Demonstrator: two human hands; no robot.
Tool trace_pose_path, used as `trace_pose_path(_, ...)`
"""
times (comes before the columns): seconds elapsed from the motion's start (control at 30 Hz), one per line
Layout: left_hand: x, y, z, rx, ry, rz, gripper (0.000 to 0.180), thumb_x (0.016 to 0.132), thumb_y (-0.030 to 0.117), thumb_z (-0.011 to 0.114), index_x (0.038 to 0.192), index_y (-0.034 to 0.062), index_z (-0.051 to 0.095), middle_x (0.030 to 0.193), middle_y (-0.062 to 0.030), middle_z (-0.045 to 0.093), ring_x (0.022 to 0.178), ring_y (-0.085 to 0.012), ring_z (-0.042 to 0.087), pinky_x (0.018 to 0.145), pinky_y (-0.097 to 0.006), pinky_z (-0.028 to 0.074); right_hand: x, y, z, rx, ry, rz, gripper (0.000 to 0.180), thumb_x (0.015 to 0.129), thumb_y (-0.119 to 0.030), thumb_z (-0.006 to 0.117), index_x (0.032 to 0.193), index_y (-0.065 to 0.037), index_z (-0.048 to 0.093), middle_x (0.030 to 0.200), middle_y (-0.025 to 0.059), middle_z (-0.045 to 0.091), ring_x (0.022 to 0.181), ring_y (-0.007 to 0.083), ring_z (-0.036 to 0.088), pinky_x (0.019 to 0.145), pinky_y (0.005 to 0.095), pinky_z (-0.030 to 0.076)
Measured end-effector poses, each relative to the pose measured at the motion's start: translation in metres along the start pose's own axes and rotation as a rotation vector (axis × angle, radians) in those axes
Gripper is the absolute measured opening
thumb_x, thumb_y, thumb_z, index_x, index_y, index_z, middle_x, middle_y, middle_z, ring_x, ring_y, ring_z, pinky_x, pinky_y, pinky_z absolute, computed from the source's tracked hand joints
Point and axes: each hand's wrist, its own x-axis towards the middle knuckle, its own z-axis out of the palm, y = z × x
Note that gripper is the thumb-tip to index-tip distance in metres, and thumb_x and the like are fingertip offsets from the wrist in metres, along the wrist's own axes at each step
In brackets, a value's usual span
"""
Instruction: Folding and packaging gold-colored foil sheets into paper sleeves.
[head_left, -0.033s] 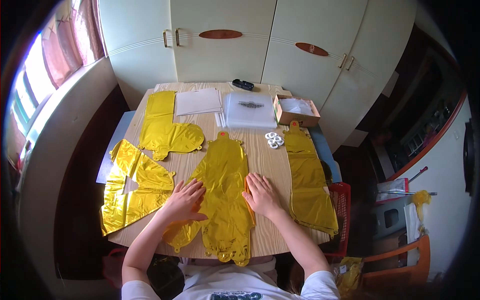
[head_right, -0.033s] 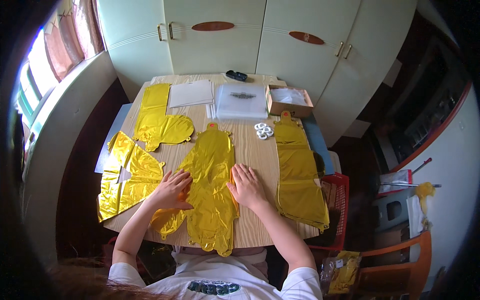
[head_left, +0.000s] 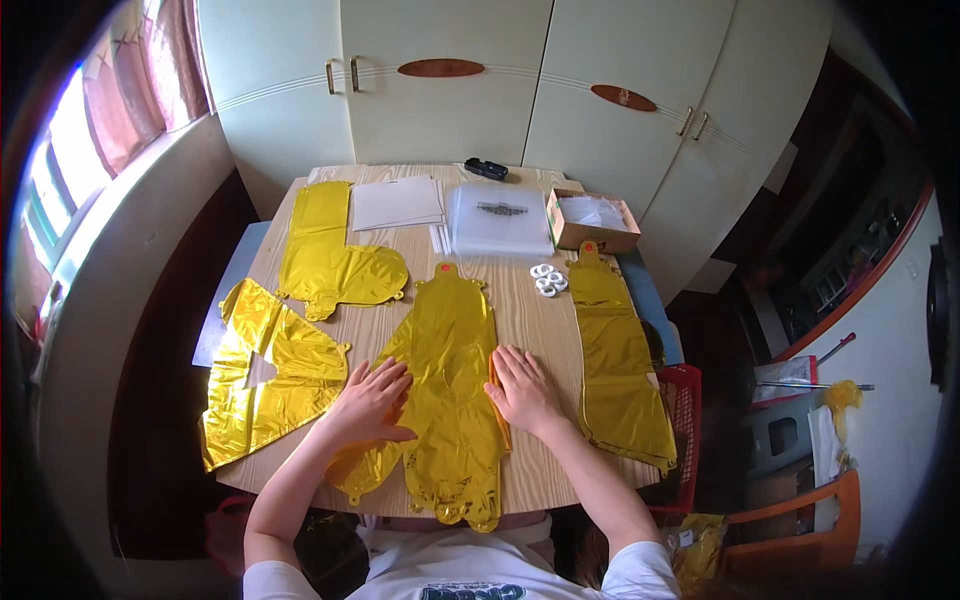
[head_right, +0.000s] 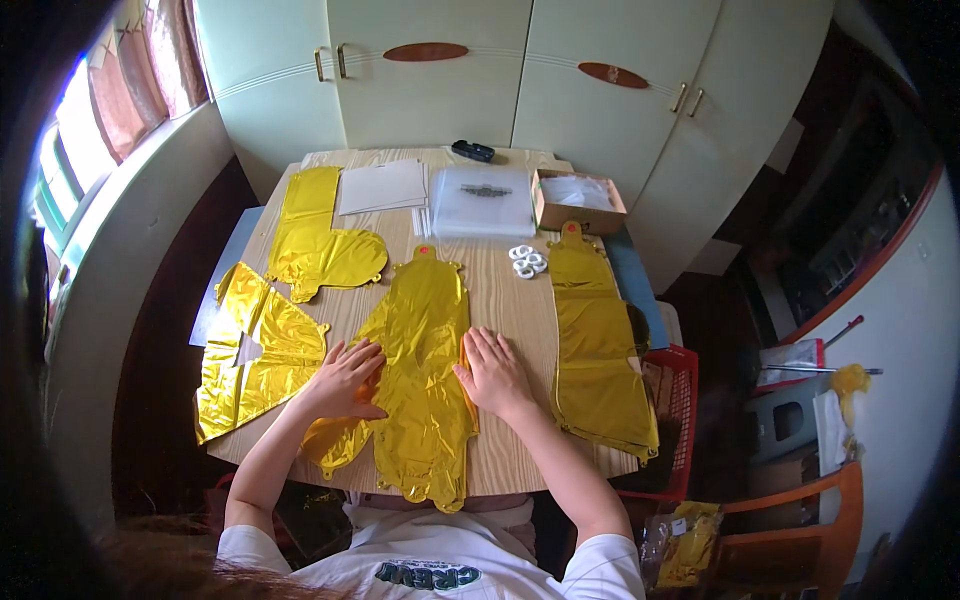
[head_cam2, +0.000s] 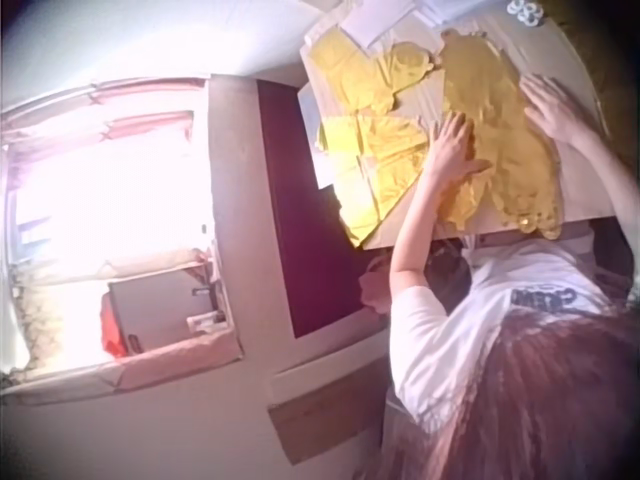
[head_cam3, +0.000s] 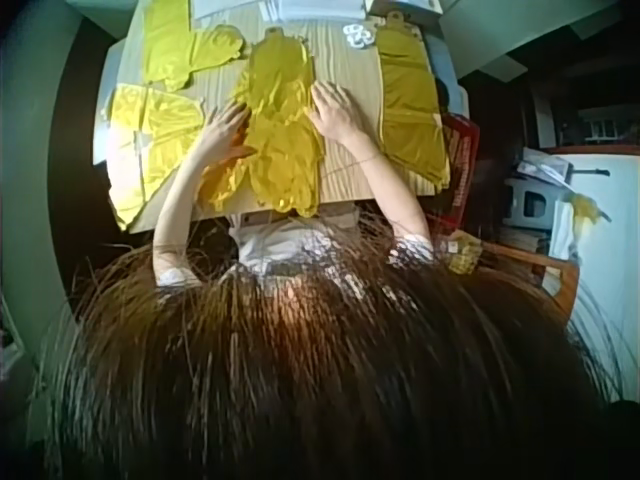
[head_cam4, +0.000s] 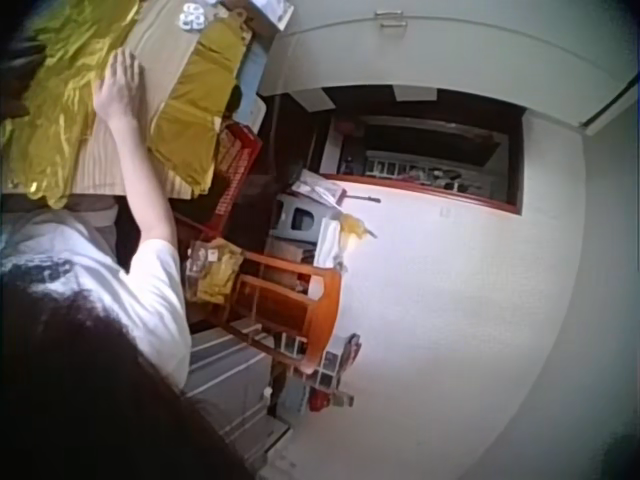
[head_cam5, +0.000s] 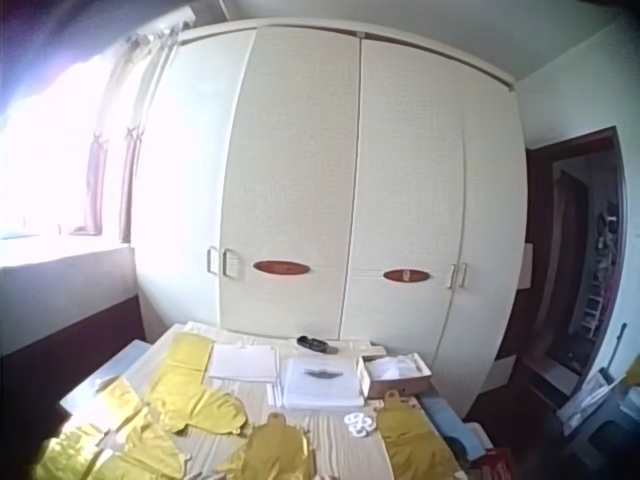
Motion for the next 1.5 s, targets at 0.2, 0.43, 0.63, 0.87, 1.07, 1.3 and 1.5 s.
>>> trace_pose_path(0.2, 0.007, 0.005, 0.006, -0.054, 0.04, 0.017, 0.099, 0.075, 0.068, 0.067, 0.143, 0.002, 0.041, 0.148, -0.0147, 0.041, 0.145, -0.0295, 0.028, 0.117, -0.057, 0.015, 0.0, 0.0, -0.001, -0.001, 0.004, 0.005, 0.066, 0.102, -0.046, 0.036, 0.143, 0.006, 0.037, 0.149, 0.0217, 0.039, 0.143, 0.0332, 0.031, 0.119, 0.0441, 0.02)
trace_pose_path(0.43, 0.008, 0.009, 0.014, -0.053, 0.058, 0.041, 0.092, 0.078, 0.065, 0.065, 0.142, 0.0028, 0.042, 0.146, -0.0138, 0.043, 0.144, -0.029, 0.029, 0.117, -0.058, 0.015, 0.0, -0.001, -0.001, -0.022, 0.008, -0.005, 0.067, 0.102, -0.046, 0.036, 0.143, 0.006, 0.037, 0.15, 0.022, 0.038, 0.144, 0.0344, 0.028, 0.12, 0.0443, 0.019)
trace_pose_path(0.63, 0.01, 0.007, 0.019, -0.08, 0.079, 0.054, 0.089, 0.078, 0.061, 0.067, 0.14, 0.0027, 0.043, 0.145, -0.0142, 0.044, 0.144, -0.0292, 0.03, 0.116, -0.058, 0.016, 0.001, -0.001, -0.001, -0.067, -0.013, 0.01, 0.069, 0.1, -0.048, 0.04, 0.144, 0.005, 0.038, 0.153, 0.021, 0.033, 0.145, 0.0339, 0.026, 0.12, 0.0441, 0.018)
trace_pose_path(0.87, 0.011, 0.011, 0.022, -0.106, 0.112, 0.05, 0.088, 0.076, 0.059, 0.07, 0.139, 0.0026, 0.044, 0.143, -0.0141, 0.045, 0.142, -0.0302, 0.033, 0.115, -0.06, 0.016, 0.003, -0.001, -0.003, -0.052, -0.037, 0.035, 0.075, 0.097, -0.054, 0.044, 0.145, 0.004, 0.037, 0.154, 0.0203, 0.032, 0.146, 0.0323, 0.025, 0.12, 0.0448, 0.018)
trace_pose_path(1.07, 0.01, 0.016, 0.024, -0.087, 0.123, 0.042, 0.089, 0.077, 0.061, 0.069, 0.139, 0.0026, 0.044, 0.143, -0.0141, 0.046, 0.142, -0.03, 0.033, 0.115, -0.06, 0.015, 0.003, -0.002, -0.007, -0.036, -0.057, 0.042, 0.077, 0.097, -0.055, 0.042, 0.146, 0.003, 0.035, 0.155, 0.0193, 0.031, 0.146, 0.0312, 0.025, 0.12, 0.0453, 0.017)
trace_pose_path(1.3, 0.01, 0.021, 0.02, -0.094, 0.128, 0.032, 0.085, 0.079, 0.059, 0.068, 0.138, 0.0023, 0.045, 0.142, -0.0145, 0.046, 0.142, -0.0309, 0.032, 0.116, -0.06, 0.014, 0.004, -0.002, -0.004, -0.025, -0.061, 0.044, 0.078, 0.098, -0.058, 0.038, 0.146, 0.003, 0.035, 0.155, 0.0194, 0.03, 0.147, 0.0313, 0.023, 0.12, 0.0454, 0.016)
trace_pose_path(1.5, -0.01, 0.018, -0.004, -0.039, 0.296, -0.043, 0.071, 0.083, 0.05, 0.067, 0.133, 0.0027, 0.049, 0.135, -0.0148, 0.051, 0.137, -0.0317, 0.039, 0.113, -0.053, 0.028, 0.0, 0.0, -0.008, 0.232, 0.096, -0.04, 0.065, 0.101, -0.05, 0.041, 0.145, -0.003, 0.04, 0.154, 0.018, 0.033, 0.146, 0.0315, 0.025, 0.119, 0.0488, 0.018)
